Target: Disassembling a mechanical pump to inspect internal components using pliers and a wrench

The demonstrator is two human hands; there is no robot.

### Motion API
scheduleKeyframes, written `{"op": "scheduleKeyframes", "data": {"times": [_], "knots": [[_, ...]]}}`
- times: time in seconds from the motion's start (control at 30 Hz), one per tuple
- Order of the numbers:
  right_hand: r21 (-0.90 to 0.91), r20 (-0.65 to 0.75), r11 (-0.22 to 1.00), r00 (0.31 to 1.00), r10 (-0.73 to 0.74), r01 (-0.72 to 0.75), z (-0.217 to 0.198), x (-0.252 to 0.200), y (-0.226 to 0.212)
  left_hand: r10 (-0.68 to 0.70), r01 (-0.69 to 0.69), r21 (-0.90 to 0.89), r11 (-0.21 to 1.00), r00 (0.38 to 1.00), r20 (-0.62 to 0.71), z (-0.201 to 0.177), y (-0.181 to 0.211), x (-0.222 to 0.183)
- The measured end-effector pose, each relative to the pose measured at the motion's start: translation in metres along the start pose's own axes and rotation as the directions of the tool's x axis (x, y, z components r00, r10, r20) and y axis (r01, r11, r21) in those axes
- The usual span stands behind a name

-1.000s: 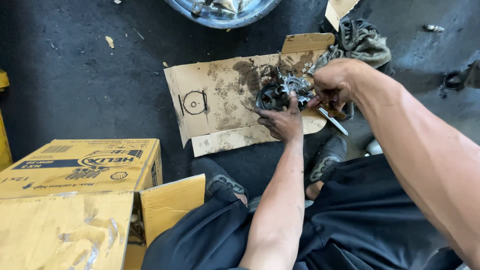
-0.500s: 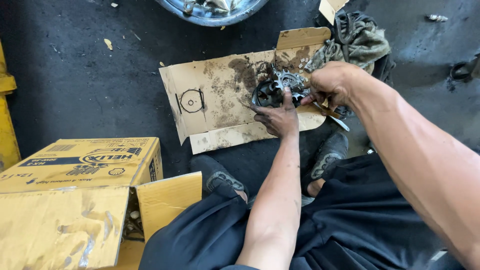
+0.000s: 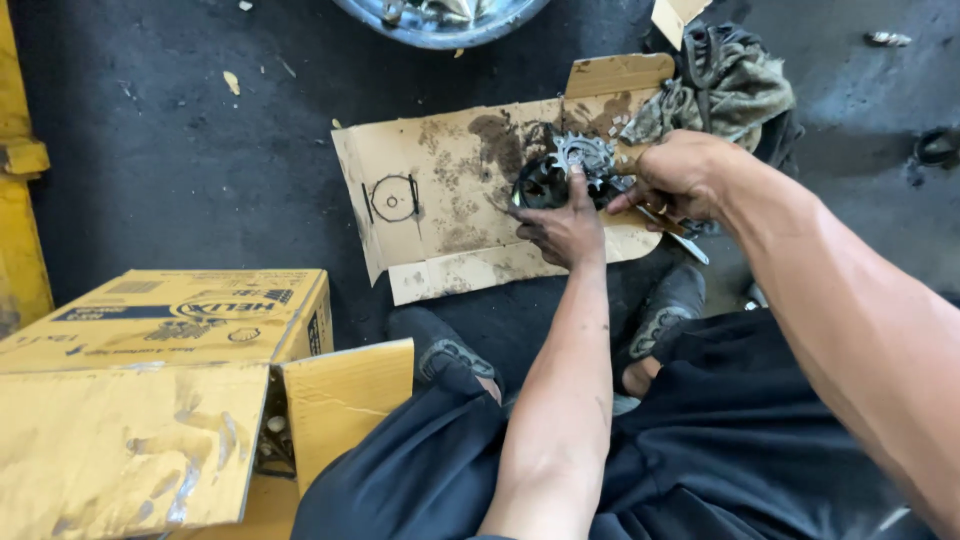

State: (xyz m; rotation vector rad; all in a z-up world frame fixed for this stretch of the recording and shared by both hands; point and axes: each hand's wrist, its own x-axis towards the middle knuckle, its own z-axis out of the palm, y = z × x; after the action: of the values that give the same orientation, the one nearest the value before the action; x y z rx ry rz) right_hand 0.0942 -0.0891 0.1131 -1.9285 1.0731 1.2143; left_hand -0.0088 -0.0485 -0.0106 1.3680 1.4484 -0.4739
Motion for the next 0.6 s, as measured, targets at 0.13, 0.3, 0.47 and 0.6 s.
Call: {"op": "scheduleKeyframes", "data": {"times": [0.13, 0.3, 0.47, 0.6], "knots": [[0.026, -0.01, 0.999, 1.0, -0.022, 0.023, -0.001, 0.0, 0.011, -0.011, 0.011, 0.005, 1.0, 1.0, 0.016, -0.003, 0.004, -0.002], [0.025, 0.0, 0.999, 1.0, -0.031, 0.03, -0.002, 0.002, 0.018, -0.028, 0.028, 0.033, 0.999, 0.999, 0.023, -0.012, 0.009, -0.007], [-0.225, 0.036, 0.971, 0.997, -0.071, 0.077, -0.011, -0.004, 0.01, 0.008, -0.008, -0.021, 1.0, 1.0, 0.025, -0.013, 0.005, -0.008], [-0.255, 0.064, 0.967, 0.998, 0.012, 0.005, -0.011, -0.018, 0.007, 0.024, -0.025, 0.018, 1.0, 1.0, 0.006, -0.007, -0.01, -0.001]]}}
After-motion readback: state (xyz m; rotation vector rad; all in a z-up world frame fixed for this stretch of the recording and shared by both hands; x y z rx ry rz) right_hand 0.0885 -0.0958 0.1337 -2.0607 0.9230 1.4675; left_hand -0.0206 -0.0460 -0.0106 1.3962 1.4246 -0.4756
